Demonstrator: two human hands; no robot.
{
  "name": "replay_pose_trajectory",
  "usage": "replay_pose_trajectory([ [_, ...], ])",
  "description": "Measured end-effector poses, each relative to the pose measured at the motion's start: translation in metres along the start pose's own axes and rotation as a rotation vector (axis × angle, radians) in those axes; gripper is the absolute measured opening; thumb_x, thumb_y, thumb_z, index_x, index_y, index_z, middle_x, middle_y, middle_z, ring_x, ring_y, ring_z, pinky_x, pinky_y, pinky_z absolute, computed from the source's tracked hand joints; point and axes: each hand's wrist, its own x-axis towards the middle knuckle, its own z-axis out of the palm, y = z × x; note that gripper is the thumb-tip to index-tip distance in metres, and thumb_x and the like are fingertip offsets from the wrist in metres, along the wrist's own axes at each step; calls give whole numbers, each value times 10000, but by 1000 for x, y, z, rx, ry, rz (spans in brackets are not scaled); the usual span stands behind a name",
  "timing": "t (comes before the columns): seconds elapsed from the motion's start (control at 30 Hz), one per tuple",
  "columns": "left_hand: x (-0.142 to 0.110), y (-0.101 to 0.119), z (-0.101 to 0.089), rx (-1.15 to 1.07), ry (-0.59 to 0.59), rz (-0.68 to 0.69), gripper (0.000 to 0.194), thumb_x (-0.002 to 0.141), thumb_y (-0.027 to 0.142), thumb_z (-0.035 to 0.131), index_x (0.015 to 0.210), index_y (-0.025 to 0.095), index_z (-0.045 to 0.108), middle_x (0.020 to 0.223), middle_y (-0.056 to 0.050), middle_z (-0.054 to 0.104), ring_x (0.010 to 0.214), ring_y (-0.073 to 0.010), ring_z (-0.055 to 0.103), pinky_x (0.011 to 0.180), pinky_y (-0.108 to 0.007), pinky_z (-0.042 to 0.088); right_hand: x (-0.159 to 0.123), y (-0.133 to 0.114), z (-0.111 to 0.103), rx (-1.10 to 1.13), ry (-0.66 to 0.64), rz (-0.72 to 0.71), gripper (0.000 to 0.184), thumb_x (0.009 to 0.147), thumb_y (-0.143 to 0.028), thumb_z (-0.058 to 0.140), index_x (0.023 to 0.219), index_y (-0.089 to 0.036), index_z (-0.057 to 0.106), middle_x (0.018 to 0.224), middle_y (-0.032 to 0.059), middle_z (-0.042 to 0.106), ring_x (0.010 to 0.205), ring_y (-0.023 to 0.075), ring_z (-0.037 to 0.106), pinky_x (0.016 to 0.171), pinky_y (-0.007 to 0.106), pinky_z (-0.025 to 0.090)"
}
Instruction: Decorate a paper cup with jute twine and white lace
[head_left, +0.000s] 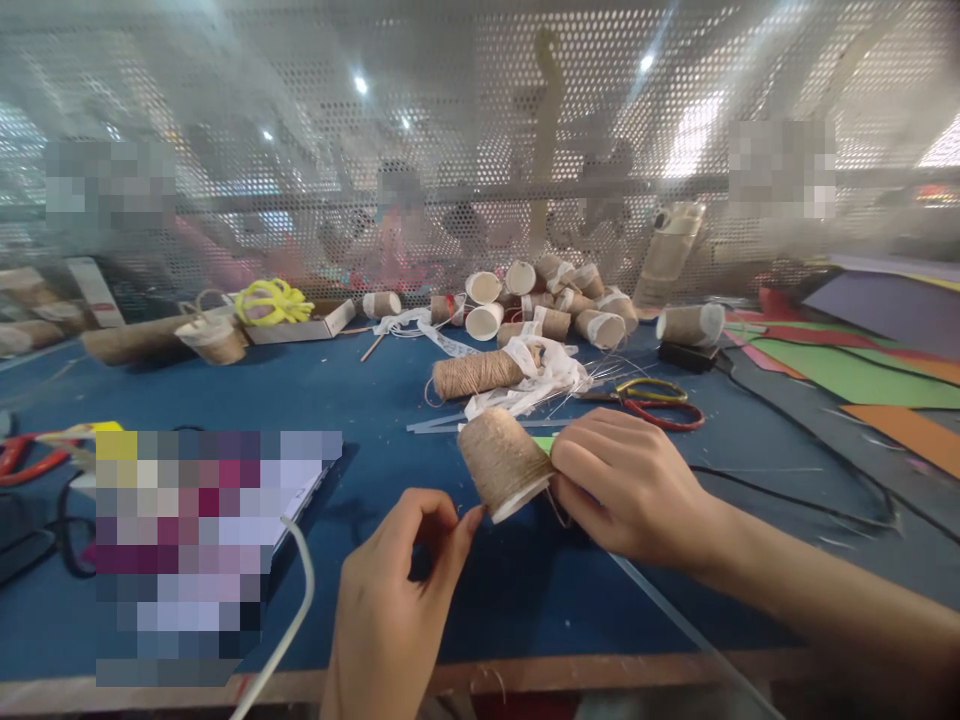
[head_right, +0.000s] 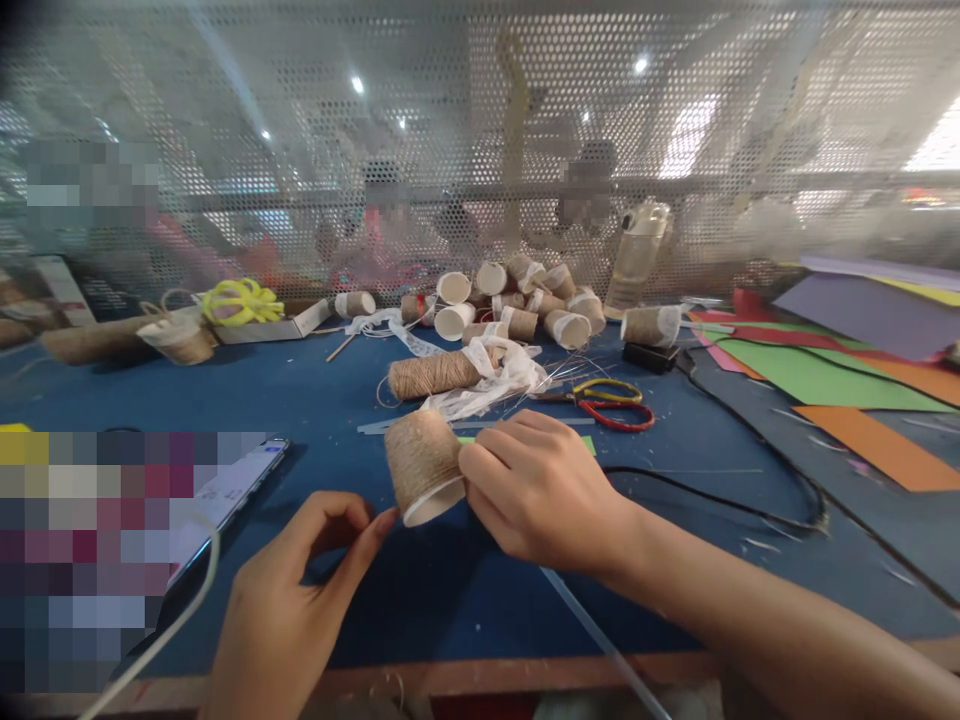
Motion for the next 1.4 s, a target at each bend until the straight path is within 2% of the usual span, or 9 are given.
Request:
replay_pose_trajectory([
  [0.27, -5, -6, 3, 9, -56, -54, 299, 992, 364, 570, 745, 241, 455, 598, 97, 479, 498, -78, 510, 538, -173, 426, 1, -2, -1, -5, -12, 4, 335, 972, -102, 433, 662, -193, 525, 602, 6, 526, 570, 158, 402, 589, 323, 349],
  [0.4, -3, -5, 3, -41, -44, -24, 322, 999, 296, 566, 725, 237, 409, 659, 79, 513, 566, -80, 517, 591, -173, 433, 0, -3, -1, -1, -13, 6, 324, 968, -107, 442, 666, -195, 520, 606, 4, 528, 569, 156, 405, 590, 326, 340],
  [0.47, 0, -4, 2, -51, -14, 31, 317, 994, 259, 569, 719, 235, 413, 747, 49, 557, 665, -95, 568, 667, -187, 459, 0, -3, 0, -3, -7, -1, 332, 972, -109, 438, 661, -198, 514, 599, 0, 519, 565, 157, 404, 588, 328, 335],
  [0.57, 2, -3, 0, -21, 40, 90, 280, 977, 239, 584, 737, 237, 438, 987, -17, 608, 983, -151, 630, 888, -250, 475, -1, -4, 2, 6, -11, -26, 333, 979, -117, 430, 667, -198, 515, 608, 0, 526, 570, 158, 408, 592, 325, 343],
  [0.7, 0, -5, -1, -39, 17, 91, 237, 960, 252, 613, 779, 247, 461, 1299, -67, 585, 1291, -212, 550, 1031, -331, 451, 0, -8, 2, 47, -42, -71, 332, 979, -117, 427, 669, -200, 510, 633, 3, 544, 575, 151, 412, 609, 310, 372],
  [0.93, -2, -2, -5, -64, -105, 122, 243, 993, 338, 549, 768, 252, 511, 1238, -53, 688, 1073, -197, 698, 806, -275, 554, 2, -14, -1, 91, -17, -98, 346, 965, -88, 428, 644, -203, 486, 604, -8, 525, 553, 141, 403, 598, 286, 390],
  [1.07, -2, -3, -3, -92, -104, 112, 314, 890, 503, 679, 805, 253, 510, 1304, -101, 668, 1130, -261, 687, 839, -334, 567, 0, -11, 0, 125, -6, -64, 323, 973, -105, 427, 674, -205, 494, 621, 0, 545, 569, 146, 428, 593, 291, 388],
  [1.23, -5, -4, -3, -98, -105, 29, 217, 906, 299, 656, 803, 253, 470, 1338, -82, 635, 1125, -232, 672, 883, -346, 545, -1, -3, 1, 313, -58, -31, 252, 982, -130, 461, 747, -200, 521, 686, 15, 599, 619, 141, 502, 622, 279, 416],
  [1.4, -8, -3, -2, -202, -31, -155, 260, 914, 360, 643, 773, 243, 459, 1339, -64, 636, 1120, -219, 659, 861, -313, 535, -3, 9, 3, 393, -57, 32, 227, 977, -143, 542, 757, -194, 525, 698, 10, 613, 642, 132, 519, 633, 262, 427],
])
